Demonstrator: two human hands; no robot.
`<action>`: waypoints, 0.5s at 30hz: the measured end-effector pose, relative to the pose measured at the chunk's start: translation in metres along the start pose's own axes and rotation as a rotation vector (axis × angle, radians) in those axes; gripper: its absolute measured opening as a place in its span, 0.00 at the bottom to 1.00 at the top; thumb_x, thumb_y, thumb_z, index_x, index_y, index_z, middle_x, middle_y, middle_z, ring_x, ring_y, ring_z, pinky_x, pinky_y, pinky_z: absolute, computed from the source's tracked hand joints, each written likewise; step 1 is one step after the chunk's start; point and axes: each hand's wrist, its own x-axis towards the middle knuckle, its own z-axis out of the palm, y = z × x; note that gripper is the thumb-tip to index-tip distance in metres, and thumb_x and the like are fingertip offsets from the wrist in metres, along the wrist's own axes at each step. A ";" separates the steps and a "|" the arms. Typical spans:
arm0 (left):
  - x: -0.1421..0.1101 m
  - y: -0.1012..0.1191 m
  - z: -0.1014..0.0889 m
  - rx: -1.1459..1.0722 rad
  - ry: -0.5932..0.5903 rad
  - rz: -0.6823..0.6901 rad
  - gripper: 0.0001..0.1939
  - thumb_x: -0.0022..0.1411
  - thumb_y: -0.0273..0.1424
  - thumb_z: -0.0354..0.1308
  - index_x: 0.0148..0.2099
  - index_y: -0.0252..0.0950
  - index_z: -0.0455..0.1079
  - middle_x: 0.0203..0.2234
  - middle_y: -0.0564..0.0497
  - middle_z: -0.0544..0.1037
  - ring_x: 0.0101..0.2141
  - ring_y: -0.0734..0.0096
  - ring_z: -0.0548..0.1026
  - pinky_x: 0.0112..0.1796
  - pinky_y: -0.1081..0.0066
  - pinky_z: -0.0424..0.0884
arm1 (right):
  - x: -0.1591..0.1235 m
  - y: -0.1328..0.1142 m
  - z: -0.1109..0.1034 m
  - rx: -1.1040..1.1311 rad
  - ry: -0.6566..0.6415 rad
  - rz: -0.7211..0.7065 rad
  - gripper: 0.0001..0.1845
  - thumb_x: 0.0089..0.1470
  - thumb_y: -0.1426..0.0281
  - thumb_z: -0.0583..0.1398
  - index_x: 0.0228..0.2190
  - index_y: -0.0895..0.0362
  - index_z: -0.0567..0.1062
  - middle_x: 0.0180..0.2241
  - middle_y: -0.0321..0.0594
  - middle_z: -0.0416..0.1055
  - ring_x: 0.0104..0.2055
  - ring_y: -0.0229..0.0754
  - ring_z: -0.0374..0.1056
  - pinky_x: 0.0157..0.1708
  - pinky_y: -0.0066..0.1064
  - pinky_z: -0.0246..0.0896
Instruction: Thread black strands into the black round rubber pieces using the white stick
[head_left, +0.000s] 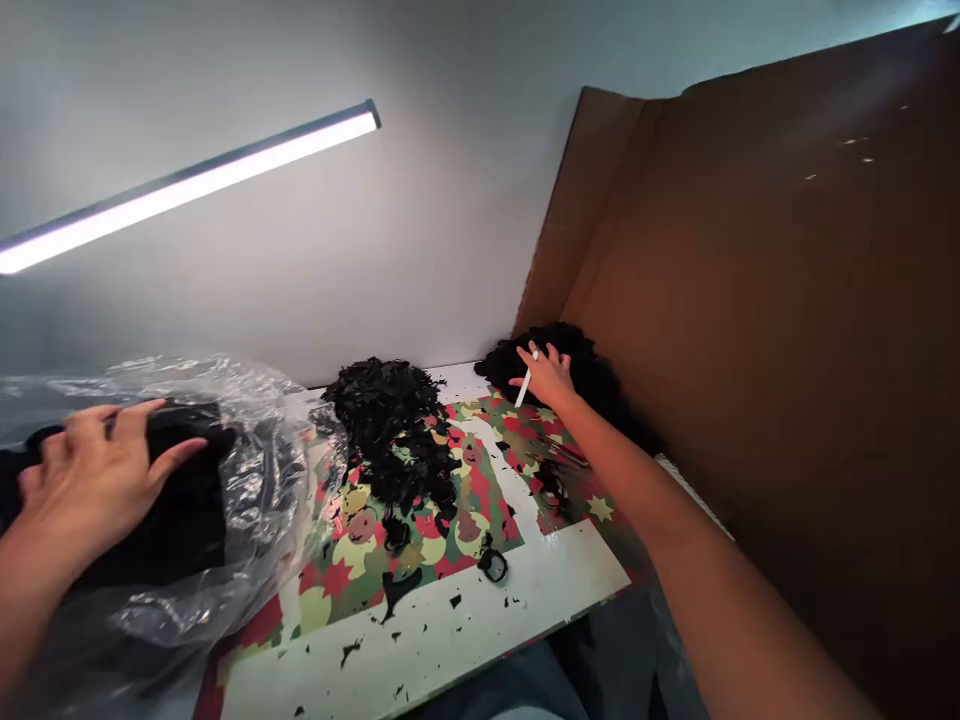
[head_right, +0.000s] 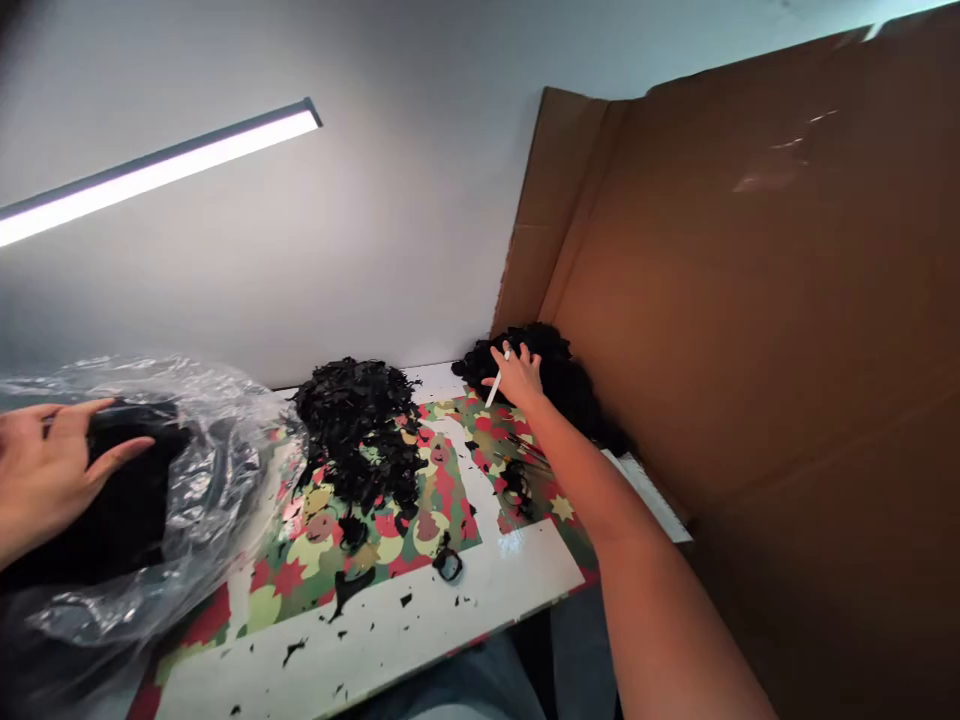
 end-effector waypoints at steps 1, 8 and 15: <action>0.004 0.001 0.003 0.089 -0.042 0.037 0.32 0.67 0.53 0.42 0.62 0.39 0.67 0.58 0.34 0.69 0.52 0.37 0.70 0.47 0.44 0.68 | 0.004 0.002 0.003 -0.022 -0.018 -0.014 0.36 0.60 0.51 0.60 0.64 0.51 0.63 0.68 0.53 0.55 0.66 0.70 0.49 0.57 0.61 0.49; -0.021 0.001 -0.011 0.205 0.060 0.024 0.26 0.70 0.41 0.44 0.61 0.31 0.67 0.54 0.37 0.76 0.51 0.47 0.72 0.51 0.52 0.68 | 0.019 0.014 0.021 -0.072 -0.030 -0.019 0.36 0.60 0.49 0.58 0.62 0.55 0.65 0.64 0.67 0.57 0.53 0.69 0.66 0.48 0.61 0.56; 0.005 -0.040 -0.008 0.010 -0.220 -0.246 0.27 0.69 0.42 0.45 0.61 0.30 0.67 0.59 0.33 0.72 0.57 0.43 0.69 0.53 0.49 0.65 | 0.044 0.030 0.051 -0.147 -0.049 -0.090 0.21 0.61 0.59 0.60 0.54 0.51 0.75 0.67 0.60 0.54 0.46 0.63 0.69 0.37 0.48 0.63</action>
